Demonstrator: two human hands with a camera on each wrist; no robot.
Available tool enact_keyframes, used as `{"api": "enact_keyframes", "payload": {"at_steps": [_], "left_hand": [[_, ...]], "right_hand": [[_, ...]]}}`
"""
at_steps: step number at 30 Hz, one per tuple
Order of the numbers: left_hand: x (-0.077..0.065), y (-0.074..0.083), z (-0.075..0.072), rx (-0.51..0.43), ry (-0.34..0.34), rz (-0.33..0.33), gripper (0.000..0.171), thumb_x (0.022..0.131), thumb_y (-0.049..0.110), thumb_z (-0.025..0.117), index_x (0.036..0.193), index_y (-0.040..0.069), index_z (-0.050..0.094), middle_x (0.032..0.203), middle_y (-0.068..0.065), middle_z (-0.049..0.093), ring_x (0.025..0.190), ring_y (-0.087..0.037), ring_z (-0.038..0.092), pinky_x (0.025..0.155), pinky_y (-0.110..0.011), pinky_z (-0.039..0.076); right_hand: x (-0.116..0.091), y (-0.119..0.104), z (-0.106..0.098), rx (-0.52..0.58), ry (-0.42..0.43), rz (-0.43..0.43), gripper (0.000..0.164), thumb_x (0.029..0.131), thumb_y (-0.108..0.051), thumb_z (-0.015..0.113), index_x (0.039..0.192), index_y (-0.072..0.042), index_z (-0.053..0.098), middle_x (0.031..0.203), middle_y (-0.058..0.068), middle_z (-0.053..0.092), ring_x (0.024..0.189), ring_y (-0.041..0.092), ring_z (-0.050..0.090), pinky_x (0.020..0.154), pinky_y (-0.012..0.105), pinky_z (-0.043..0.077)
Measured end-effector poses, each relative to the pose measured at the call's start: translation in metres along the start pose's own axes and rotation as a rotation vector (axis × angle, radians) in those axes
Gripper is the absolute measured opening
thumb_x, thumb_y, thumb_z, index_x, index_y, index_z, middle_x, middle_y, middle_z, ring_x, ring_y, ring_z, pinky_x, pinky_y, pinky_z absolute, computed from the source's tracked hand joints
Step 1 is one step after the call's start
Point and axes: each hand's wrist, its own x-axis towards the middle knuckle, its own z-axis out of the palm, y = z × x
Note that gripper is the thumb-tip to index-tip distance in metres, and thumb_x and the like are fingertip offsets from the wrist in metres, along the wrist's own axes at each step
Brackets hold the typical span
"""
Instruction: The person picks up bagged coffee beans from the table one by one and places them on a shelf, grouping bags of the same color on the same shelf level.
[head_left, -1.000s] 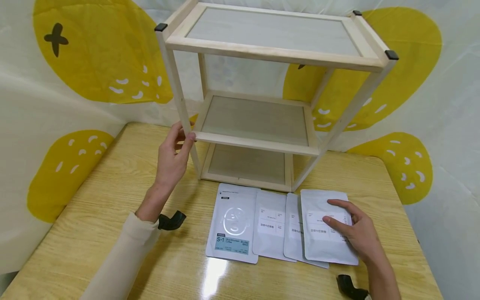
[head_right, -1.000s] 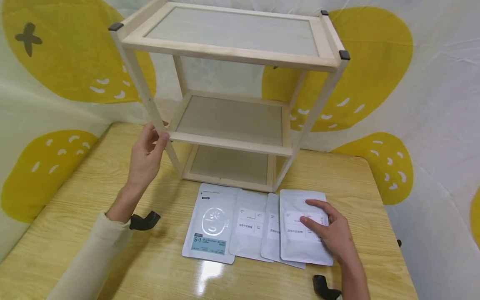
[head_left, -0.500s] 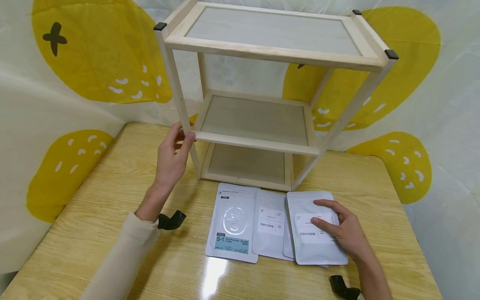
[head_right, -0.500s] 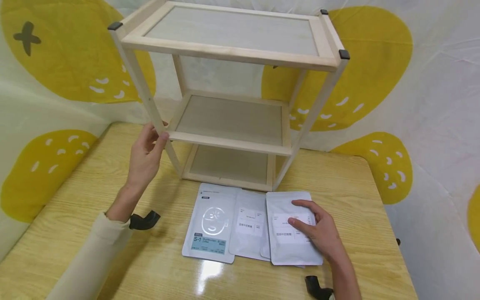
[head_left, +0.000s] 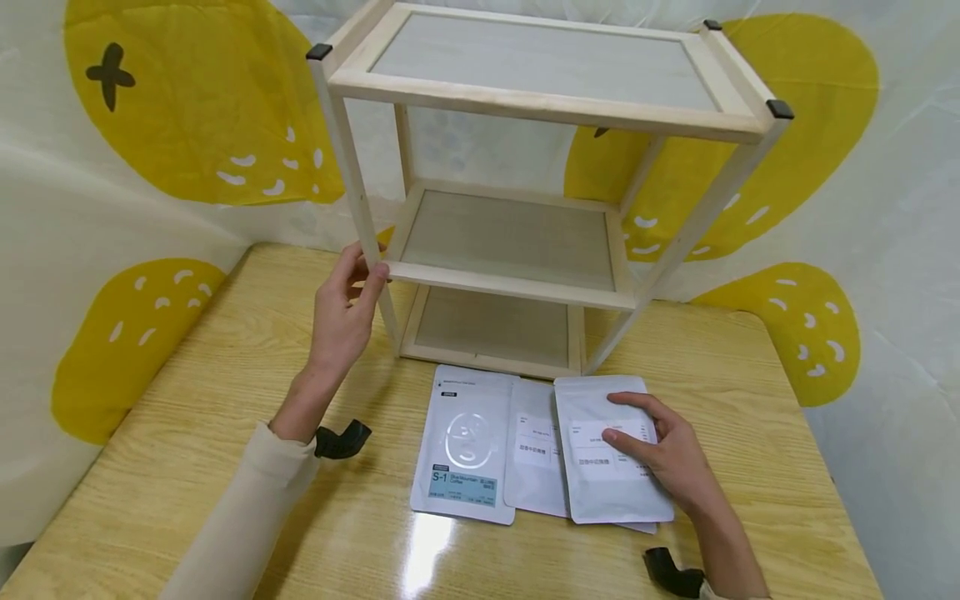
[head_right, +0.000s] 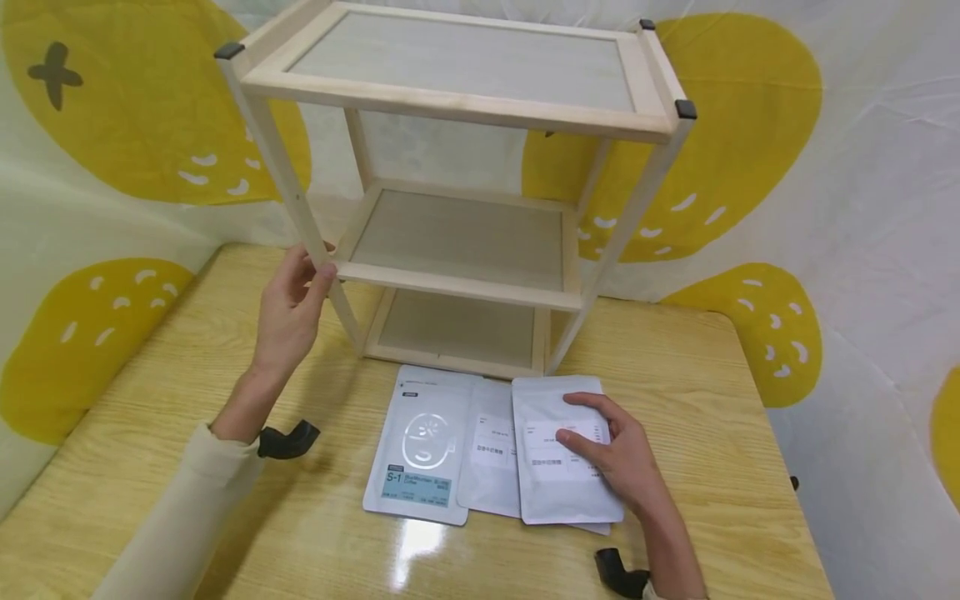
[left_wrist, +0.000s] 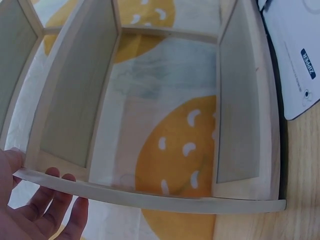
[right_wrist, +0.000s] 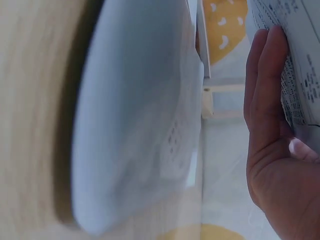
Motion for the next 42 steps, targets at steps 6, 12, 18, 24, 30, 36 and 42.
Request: {"api": "enact_keyframes", "payload": {"at_steps": [6,12,18,24,30,36,42], "left_hand": [[0.001,0.000,0.000,-0.015,-0.002,-0.008,0.034,0.108,0.027,0.059,0.138,0.012,0.061,0.117,-0.017,0.071,0.106,-0.029,0.067,0.092,-0.037,0.052],[-0.001,0.001,0.000,-0.006,-0.003,-0.013,0.034,0.108,0.026,0.059,0.139,0.012,0.061,0.119,-0.016,0.072,0.104,-0.018,0.066,0.090,-0.026,0.052],[-0.002,0.001,0.000,0.004,-0.007,-0.011,0.035,0.108,0.027,0.059,0.140,0.013,0.061,0.121,-0.015,0.072,0.104,-0.010,0.065,0.090,-0.026,0.052],[-0.002,0.000,0.000,0.006,-0.009,-0.018,0.035,0.108,0.027,0.059,0.140,0.013,0.061,0.121,-0.015,0.072,0.104,-0.009,0.065,0.090,-0.025,0.052],[-0.002,-0.001,0.000,0.005,-0.008,-0.017,0.035,0.108,0.027,0.059,0.140,0.013,0.061,0.120,-0.015,0.072,0.104,-0.010,0.065,0.090,-0.023,0.052],[-0.003,-0.001,0.000,-0.018,0.001,-0.015,0.034,0.108,0.027,0.058,0.140,0.014,0.061,0.116,-0.016,0.071,0.102,-0.013,0.064,0.088,-0.023,0.051],[-0.002,-0.001,0.000,-0.024,0.006,-0.006,0.034,0.108,0.025,0.058,0.139,0.011,0.061,0.112,-0.015,0.070,0.101,-0.013,0.064,0.088,-0.024,0.051]], "right_hand": [[0.001,-0.001,0.008,0.066,-0.024,-0.004,0.056,0.093,-0.018,0.081,0.143,-0.013,0.057,0.096,-0.002,0.074,0.071,0.021,0.077,0.062,0.040,0.063],[0.002,-0.003,0.018,0.103,-0.049,-0.032,0.057,0.092,-0.017,0.081,0.144,-0.013,0.057,0.103,-0.001,0.071,0.076,0.022,0.078,0.065,0.041,0.063],[0.005,-0.007,0.026,0.122,-0.063,-0.060,0.062,0.091,-0.015,0.081,0.147,-0.014,0.054,0.108,0.002,0.072,0.081,0.019,0.078,0.068,0.039,0.064],[0.008,-0.012,0.034,0.126,-0.069,-0.076,0.068,0.089,-0.012,0.083,0.149,-0.014,0.051,0.115,0.015,0.070,0.086,0.016,0.076,0.070,0.037,0.064],[0.012,-0.016,0.039,0.123,-0.070,-0.083,0.072,0.087,-0.010,0.084,0.150,-0.014,0.050,0.123,0.024,0.065,0.091,0.013,0.073,0.073,0.033,0.063],[0.018,-0.018,0.043,0.101,-0.077,-0.091,0.075,0.086,-0.010,0.086,0.151,-0.016,0.049,0.130,0.023,0.063,0.098,0.011,0.070,0.077,0.029,0.062],[0.024,-0.023,0.049,0.113,-0.085,-0.111,0.077,0.085,-0.009,0.086,0.151,-0.017,0.048,0.131,0.022,0.064,0.098,0.011,0.071,0.078,0.029,0.062]]}}
